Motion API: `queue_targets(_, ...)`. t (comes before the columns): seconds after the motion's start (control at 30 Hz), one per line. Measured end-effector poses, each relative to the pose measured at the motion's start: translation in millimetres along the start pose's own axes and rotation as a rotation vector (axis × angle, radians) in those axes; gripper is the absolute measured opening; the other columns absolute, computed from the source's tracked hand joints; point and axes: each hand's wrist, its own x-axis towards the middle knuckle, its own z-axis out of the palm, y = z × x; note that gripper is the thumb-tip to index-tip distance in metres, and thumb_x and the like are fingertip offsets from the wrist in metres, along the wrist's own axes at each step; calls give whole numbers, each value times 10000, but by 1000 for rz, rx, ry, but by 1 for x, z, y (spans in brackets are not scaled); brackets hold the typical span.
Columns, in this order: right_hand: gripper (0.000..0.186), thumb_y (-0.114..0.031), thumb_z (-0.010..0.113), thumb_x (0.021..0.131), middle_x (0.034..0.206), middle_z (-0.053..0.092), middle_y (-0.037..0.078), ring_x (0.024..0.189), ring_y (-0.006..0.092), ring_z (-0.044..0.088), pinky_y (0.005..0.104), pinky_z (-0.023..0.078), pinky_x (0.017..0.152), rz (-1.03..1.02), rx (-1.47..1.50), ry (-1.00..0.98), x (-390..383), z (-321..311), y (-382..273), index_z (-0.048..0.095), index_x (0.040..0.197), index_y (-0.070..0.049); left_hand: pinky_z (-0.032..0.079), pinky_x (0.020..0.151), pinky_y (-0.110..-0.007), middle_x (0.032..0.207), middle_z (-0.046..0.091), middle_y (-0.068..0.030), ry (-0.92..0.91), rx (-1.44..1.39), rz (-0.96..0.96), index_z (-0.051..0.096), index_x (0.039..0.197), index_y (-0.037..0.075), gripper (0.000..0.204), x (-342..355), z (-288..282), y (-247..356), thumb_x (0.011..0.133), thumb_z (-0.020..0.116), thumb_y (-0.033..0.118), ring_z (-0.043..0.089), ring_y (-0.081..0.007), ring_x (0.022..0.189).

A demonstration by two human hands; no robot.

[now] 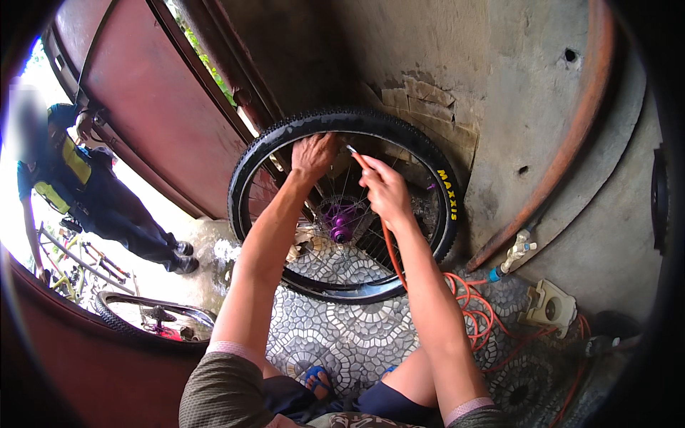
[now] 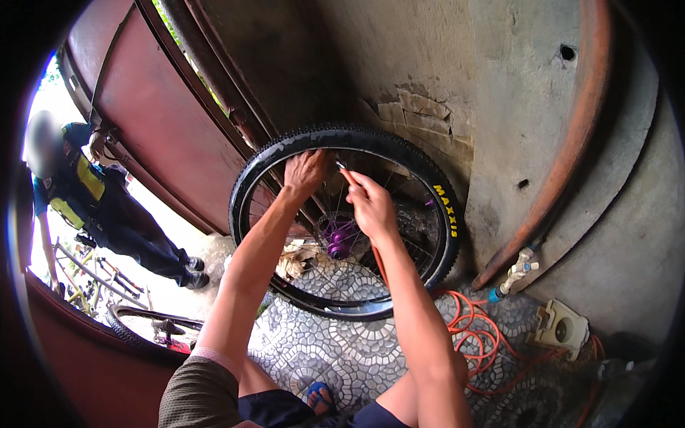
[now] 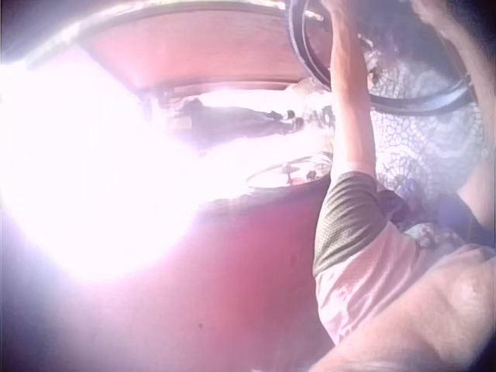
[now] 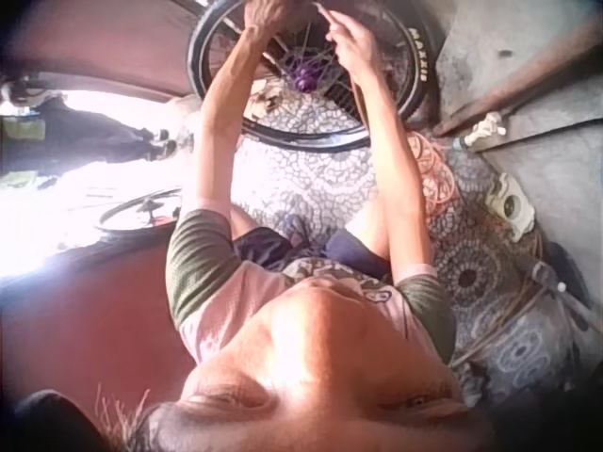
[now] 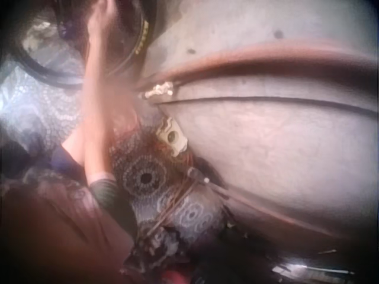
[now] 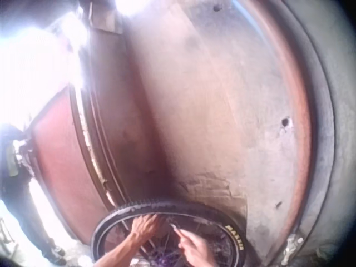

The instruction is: The person sits on the floor and uses a red air hose to inflate a bicycle tire mounted on a wheel. They repeatedly attach and detach the hose from the valve, checking the tire pressure and adjusting the fit of the tire on the rim.

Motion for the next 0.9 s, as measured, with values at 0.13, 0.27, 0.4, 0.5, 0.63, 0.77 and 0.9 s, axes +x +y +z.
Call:
queue_targets(0.13,360,-174,592,1055,826,596,-26,527,-8,401,190,300,423,-52,-48,-11,14,14,4,605,1399,-69,529,994,-461,1226,709,-125,-334,141,35,675,1235,113,345,17,-7,41,952,574,284,672,-313,1180)
queue_targets(0.27,359,-181,601,1044,805,582,-44,508,-15,391,178,283,409,-29,-41,88,-9,-20,15,628,1397,-121,517,1000,-422,1198,706,-75,-13,102,474,671,1238,181,340,11,44,62,932,601,312,669,-277,1181)
queue_targets(0.4,346,-178,605,1040,813,629,-32,586,9,454,196,366,518,54,-48,196,-36,-53,19,665,1367,-83,498,1019,-416,1197,699,-44,-33,-41,671,678,1216,195,327,14,66,168,918,609,309,657,-247,1189)
queue_targets(0.5,335,-154,595,1038,874,658,1,709,55,567,234,477,647,-216,-348,283,-37,-68,38,675,1348,-55,484,1034,-419,1195,697,-33,-147,-47,732,690,1188,194,308,0,81,219,911,605,300,645,-231,1198)
queue_targets(0.63,347,-168,565,1050,883,648,10,774,82,582,257,499,723,-47,-363,280,-39,-80,43,663,1361,-50,465,1053,-423,1193,695,-17,-163,47,763,706,1151,193,286,9,84,180,902,601,289,630,-210,1209)
queue_targets(0.77,373,-233,562,1066,887,628,-6,737,60,533,215,418,590,40,-256,207,-41,-76,40,639,1392,-70,495,1000,-430,1176,692,-29,46,13,573,711,1135,175,272,20,52,70,906,592,261,649,-223,1157)
queue_targets(0.9,392,-281,555,1077,840,571,-12,546,17,390,193,316,465,85,-188,229,-37,-97,52,617,1428,-118,563,845,-463,1133,679,-119,-144,-76,158,626,1305,135,392,-8,2,-9,920,580,194,692,-313,1043)
